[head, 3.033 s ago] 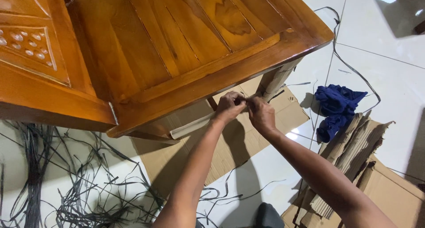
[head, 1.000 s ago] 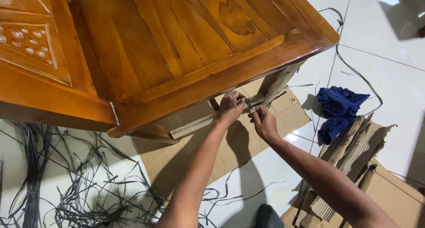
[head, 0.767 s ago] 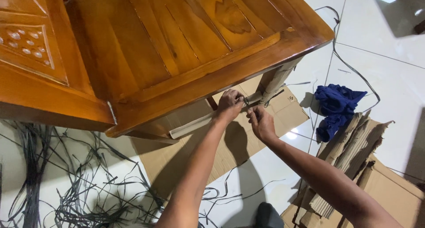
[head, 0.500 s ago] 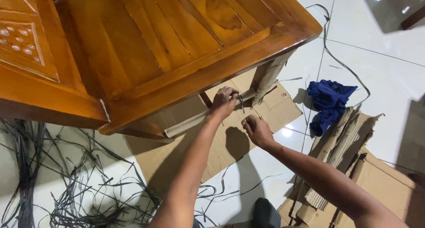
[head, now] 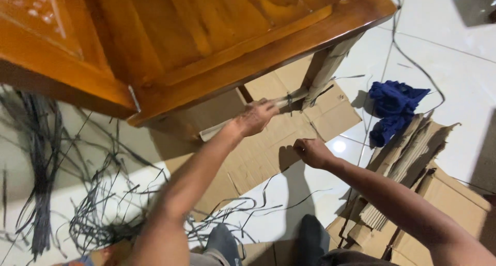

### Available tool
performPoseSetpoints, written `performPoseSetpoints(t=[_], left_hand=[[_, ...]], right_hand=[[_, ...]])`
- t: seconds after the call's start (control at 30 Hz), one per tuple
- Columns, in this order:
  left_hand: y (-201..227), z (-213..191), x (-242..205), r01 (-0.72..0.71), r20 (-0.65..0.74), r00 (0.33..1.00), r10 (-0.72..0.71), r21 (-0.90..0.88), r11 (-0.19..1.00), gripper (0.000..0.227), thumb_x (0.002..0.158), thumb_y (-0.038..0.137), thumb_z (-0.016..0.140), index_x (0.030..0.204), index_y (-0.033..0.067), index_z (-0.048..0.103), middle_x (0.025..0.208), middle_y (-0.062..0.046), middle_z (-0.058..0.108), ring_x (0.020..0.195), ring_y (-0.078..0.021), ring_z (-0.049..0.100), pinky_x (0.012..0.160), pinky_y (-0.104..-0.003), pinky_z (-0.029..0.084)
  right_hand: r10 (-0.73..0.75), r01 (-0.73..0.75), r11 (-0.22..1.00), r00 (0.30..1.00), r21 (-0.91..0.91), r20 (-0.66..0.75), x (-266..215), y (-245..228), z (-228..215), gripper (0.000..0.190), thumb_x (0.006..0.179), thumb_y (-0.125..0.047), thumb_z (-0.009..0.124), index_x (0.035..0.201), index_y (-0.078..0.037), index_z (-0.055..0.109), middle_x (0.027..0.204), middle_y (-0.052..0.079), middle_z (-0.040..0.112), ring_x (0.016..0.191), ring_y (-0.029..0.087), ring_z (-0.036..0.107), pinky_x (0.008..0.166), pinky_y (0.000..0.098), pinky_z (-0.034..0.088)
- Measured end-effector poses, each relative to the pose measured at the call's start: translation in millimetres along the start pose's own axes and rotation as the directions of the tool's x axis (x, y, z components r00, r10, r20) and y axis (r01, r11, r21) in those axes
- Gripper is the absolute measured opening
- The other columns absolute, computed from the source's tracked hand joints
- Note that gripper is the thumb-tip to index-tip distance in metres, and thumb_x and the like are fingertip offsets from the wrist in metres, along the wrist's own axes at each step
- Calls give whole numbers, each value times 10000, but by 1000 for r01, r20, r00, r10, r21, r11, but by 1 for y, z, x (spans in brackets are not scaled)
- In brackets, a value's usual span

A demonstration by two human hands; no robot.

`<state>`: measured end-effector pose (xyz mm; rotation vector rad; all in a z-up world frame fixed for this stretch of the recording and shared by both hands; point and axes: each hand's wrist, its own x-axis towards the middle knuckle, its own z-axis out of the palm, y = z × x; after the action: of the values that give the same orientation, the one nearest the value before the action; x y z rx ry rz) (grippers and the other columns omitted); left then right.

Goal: Wrapping a wooden chair leg with cardboard and securing it with plastic ties

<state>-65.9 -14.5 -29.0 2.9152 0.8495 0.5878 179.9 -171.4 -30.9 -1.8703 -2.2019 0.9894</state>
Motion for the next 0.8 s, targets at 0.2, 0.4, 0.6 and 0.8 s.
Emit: performPoseSetpoints(t=[0.2,0.4,0.6,0.8], left_hand=[[7,-72,-77,-276,314,915,255,25,961,196,932,119,595,1089,208,521,1033,16,612,995,-224,641,852,-333,580],[23,-143,-167,-240,486,851,196,29,970,165,936,72,583,1019,180,490,955,3,564,923,-222,588,783,-341,528],[20,-109,-242,140,580,809,-97,-31,990,116,991,171,558,1105,180,578,1105,-12,604,1091,-231,581,886,-375,516],[43,-142,-285,298,693,680,-238,35,954,136,1002,186,569,1107,171,655,1087,-26,642,1108,-234,630,906,-380,549]], right_hand=[[-67,87,993,969,-76,239,1,-45,-9,250,955,-212,541,1097,-131,730,1003,164,766,1008,404,730,883,524,581],[-169,252,958,883,-139,438,9,-96,6,267,985,-212,508,1144,-158,715,1113,133,735,1057,368,721,886,480,587],[-245,516,799,748,-308,617,15,-140,14,317,986,-107,485,1211,-41,698,1302,185,680,1155,399,691,993,492,566],[-640,856,471,497,-213,586,25,-105,59,552,925,-385,686,1438,-258,525,1511,120,456,1326,408,539,993,484,560]])
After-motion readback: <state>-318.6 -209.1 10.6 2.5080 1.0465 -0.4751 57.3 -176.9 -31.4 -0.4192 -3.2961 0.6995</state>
